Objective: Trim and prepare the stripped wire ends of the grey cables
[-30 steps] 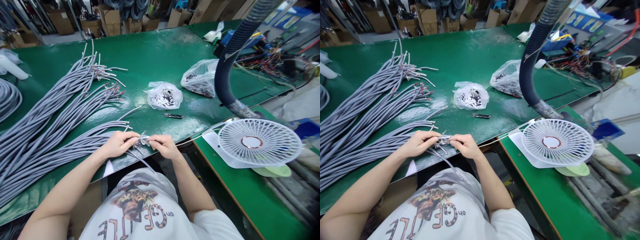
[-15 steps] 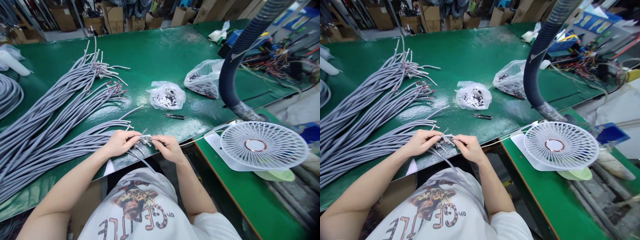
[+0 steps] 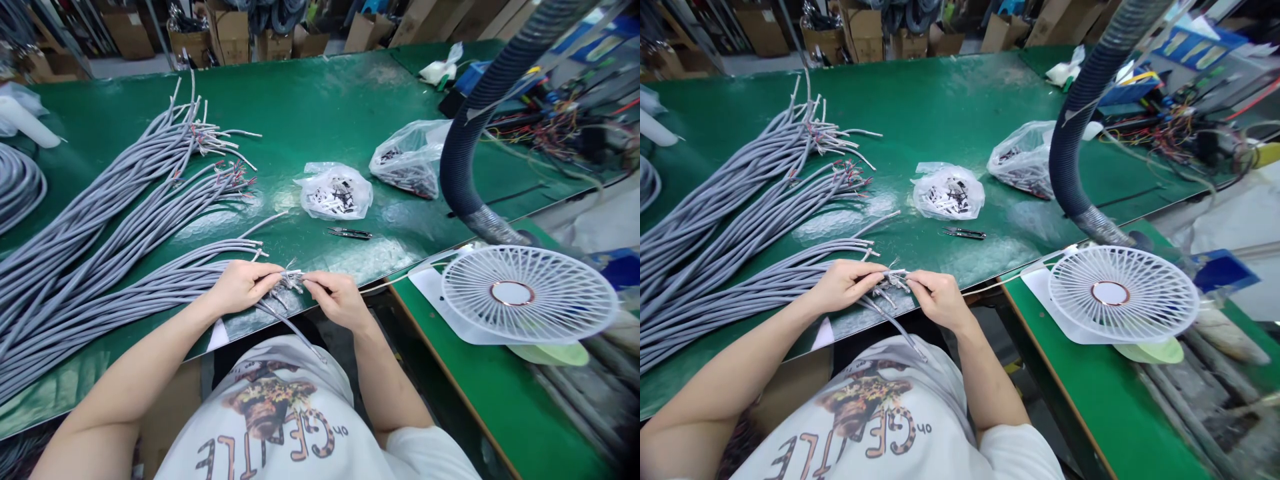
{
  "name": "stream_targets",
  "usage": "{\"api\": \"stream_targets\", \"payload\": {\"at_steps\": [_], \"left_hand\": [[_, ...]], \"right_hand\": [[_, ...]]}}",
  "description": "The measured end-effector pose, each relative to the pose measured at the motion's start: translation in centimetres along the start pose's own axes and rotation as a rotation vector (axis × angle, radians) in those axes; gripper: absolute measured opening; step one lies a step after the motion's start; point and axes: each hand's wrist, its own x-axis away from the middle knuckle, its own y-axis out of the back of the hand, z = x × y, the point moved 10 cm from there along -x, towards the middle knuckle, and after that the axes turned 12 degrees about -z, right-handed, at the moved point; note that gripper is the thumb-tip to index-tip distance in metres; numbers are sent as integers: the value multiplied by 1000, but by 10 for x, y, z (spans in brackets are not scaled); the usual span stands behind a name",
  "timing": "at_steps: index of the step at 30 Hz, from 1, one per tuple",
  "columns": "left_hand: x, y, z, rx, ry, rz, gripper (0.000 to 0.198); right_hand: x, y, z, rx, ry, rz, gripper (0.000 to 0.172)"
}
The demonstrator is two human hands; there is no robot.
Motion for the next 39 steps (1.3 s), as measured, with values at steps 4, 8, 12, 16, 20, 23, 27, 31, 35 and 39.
{"api": "stream_targets", "payload": {"at_steps": [4, 8, 12, 16, 20, 23, 27, 31, 35, 39], "left_hand": [[0, 0, 0, 26, -2, 22, 33], [0, -2, 0, 97, 11, 79, 34], [-1, -4, -1, 140, 13, 102, 33], [-1, -4, 1, 154, 36, 65, 31], [0, -2, 5, 151, 68, 12, 26], [0, 1, 5, 121, 56, -25, 19], [0, 1, 2, 107, 13, -29, 18], [0, 1, -2, 106, -35, -27, 22], [1, 4, -7, 137, -77, -55, 23], [0, 8, -8, 163, -88, -97, 24]], "right_hand": [[0, -4, -4, -50, -20, 14, 17], [-2, -10, -11, -184, -70, 42, 19], [-4, -14, -11, -240, -80, 60, 20], [-6, -11, -7, -182, -59, 40, 20], [-4, -10, -8, -145, -59, 38, 18], [-2, -14, -15, -195, -147, 59, 20], [3, -20, -29, -320, -325, 51, 22], [8, -27, -37, -424, -440, 53, 25], [11, -30, -42, -483, -506, 45, 27], [11, -30, -41, -523, -494, 26, 27]]}}
